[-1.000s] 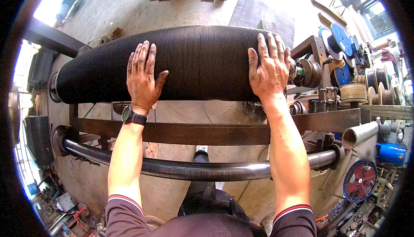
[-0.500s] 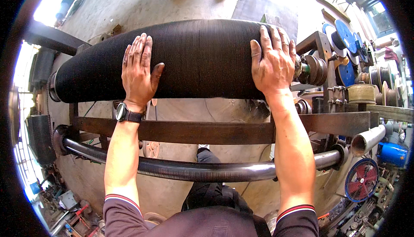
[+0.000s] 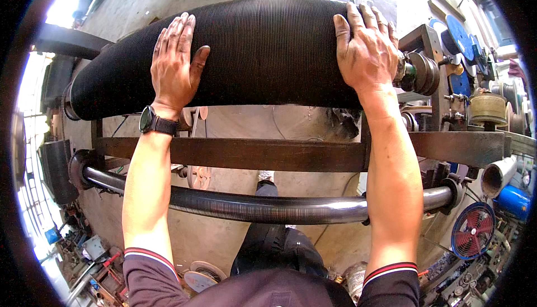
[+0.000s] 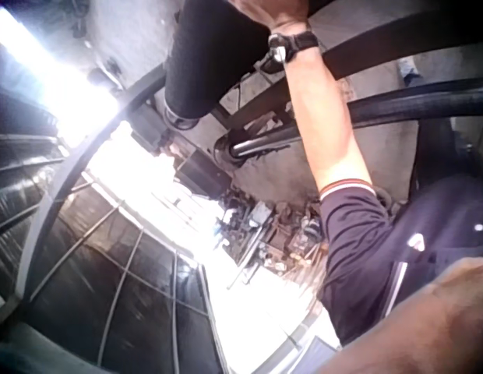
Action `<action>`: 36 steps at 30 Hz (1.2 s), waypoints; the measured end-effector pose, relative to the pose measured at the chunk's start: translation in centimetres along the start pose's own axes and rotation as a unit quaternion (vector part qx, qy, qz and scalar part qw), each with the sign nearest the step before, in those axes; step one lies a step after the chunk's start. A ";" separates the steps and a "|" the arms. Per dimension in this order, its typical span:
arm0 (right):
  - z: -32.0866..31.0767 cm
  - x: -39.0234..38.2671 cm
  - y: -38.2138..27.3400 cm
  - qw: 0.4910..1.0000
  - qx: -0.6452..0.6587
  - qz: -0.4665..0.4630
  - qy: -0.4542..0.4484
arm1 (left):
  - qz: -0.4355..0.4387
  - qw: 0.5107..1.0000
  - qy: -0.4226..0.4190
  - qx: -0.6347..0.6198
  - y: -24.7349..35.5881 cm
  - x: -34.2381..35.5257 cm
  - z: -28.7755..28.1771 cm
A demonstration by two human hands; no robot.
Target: The person adjusts a large black cylindrical component on a machine using a wrench and hammer, then inspects the surface by hand. They remove a metal plate and reposition the cylinder, continuing to inspect and adjust parts of the machine.
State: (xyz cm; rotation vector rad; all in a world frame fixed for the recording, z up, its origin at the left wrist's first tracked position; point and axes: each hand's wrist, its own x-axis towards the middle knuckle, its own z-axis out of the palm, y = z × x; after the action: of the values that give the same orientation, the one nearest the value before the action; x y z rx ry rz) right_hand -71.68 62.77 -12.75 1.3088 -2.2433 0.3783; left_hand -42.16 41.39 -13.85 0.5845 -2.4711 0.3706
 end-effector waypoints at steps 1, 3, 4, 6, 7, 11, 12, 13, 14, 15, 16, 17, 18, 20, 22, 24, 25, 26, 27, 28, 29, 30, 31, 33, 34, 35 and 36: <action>0.1 0.1 0.2 1.000 0.001 -0.001 0.002 | 0.001 1.000 -0.001 0.002 0.0 0.1 0.1; 0.3 0.1 0.4 1.000 0.007 0.002 0.006 | 0.007 1.000 0.004 0.004 -0.2 0.3 0.4; 0.4 0.1 0.4 1.000 0.009 0.003 0.003 | 0.006 1.000 0.002 0.005 -0.2 0.3 0.4; 0.6 0.2 0.4 1.000 0.011 0.005 -0.002 | 0.004 1.000 0.000 0.006 -0.4 0.3 0.3; 0.9 0.4 0.4 1.000 0.010 0.005 -0.002 | 0.008 1.000 0.007 0.007 -0.5 0.2 0.2; 0.8 0.5 0.3 1.000 0.022 0.006 0.006 | 0.011 1.000 0.008 -0.015 -0.7 0.2 0.0; 0.6 0.5 0.1 1.000 0.027 0.007 0.004 | 0.019 0.997 0.041 -0.065 -0.2 0.1 -0.2; 0.7 0.4 0.5 1.000 0.022 0.006 0.002 | 0.043 0.996 0.035 -0.063 1.1 -0.2 -1.0; 0.8 0.2 1.0 1.000 0.017 0.006 0.000 | 0.067 0.995 0.029 -0.061 2.7 -0.4 -1.8; 0.7 0.3 0.7 1.000 0.022 0.008 -0.007 | 0.103 0.992 0.000 -0.067 4.1 -1.2 -2.2; 0.4 0.3 0.5 1.000 0.024 0.010 -0.015 | 0.140 0.987 -0.029 -0.076 5.5 -2.2 -2.0; -0.1 0.4 0.3 0.999 0.025 0.012 -0.021 | 0.138 0.983 -0.055 -0.104 6.9 -3.0 -1.4; -0.1 0.7 0.0 0.999 0.031 0.013 -0.020 | 0.162 0.982 -0.076 -0.053 7.4 -3.6 -1.2; -0.1 0.5 0.3 0.999 0.023 0.019 -0.025 | 0.170 0.981 -0.083 -0.033 8.0 -4.1 -0.1; -0.3 0.4 0.1 0.999 0.016 0.018 -0.035 | 0.177 0.981 -0.080 -0.022 7.6 -4.1 0.0; -0.3 0.5 0.0 0.999 0.019 0.019 -0.039 | 0.178 0.981 -0.067 -0.033 7.3 -4.1 0.2; -0.4 0.5 0.0 0.999 0.017 0.021 -0.042 | 0.183 0.981 -0.062 -0.030 7.1 -4.0 0.4; -0.4 0.5 0.0 0.999 0.016 0.023 -0.045 | 0.187 0.980 -0.057 -0.028 7.0 -4.0 0.6; -0.5 0.5 0.0 0.999 0.014 0.026 -0.046 | 0.192 0.980 -0.051 -0.025 6.8 -3.8 0.7; -0.5 0.6 0.0 0.999 0.014 0.024 -0.044 | 0.184 0.980 -0.059 -0.039 6.8 -3.5 0.6; -0.5 0.6 0.0 0.999 0.014 0.022 -0.042 | 0.175 0.981 -0.066 -0.053 6.9 -3.2 0.4; -0.6 0.6 0.0 0.999 0.014 0.021 -0.040 | 0.167 0.981 -0.074 -0.067 6.9 -2.9 0.2; -0.7 0.7 -0.2 0.999 0.011 0.020 -0.044 | 0.159 0.981 -0.075 -0.077 7.0 -2.5 -0.1; -0.7 0.7 -0.2 0.999 0.008 0.019 -0.041 | 0.145 0.982 -0.077 -0.098 7.4 -1.5 -0.6; -0.7 0.7 -0.2 0.999 0.006 0.018 -0.040 | 0.143 0.982 -0.073 -0.094 7.4 -1.1 -0.7; -0.8 0.7 -0.3 0.999 0.009 0.019 -0.031 | 0.142 0.983 -0.068 -0.091 7.5 -0.6 -0.8; -0.8 0.7 -0.4 0.999 0.012 0.018 -0.030 | 0.140 0.984 -0.066 -0.086 7.5 -0.3 -0.9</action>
State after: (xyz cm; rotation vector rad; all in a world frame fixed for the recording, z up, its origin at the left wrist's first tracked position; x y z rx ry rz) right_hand -71.43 62.43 -11.73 1.3102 -2.3226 0.3854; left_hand -45.15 48.32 -14.30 0.1951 -2.6859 0.2266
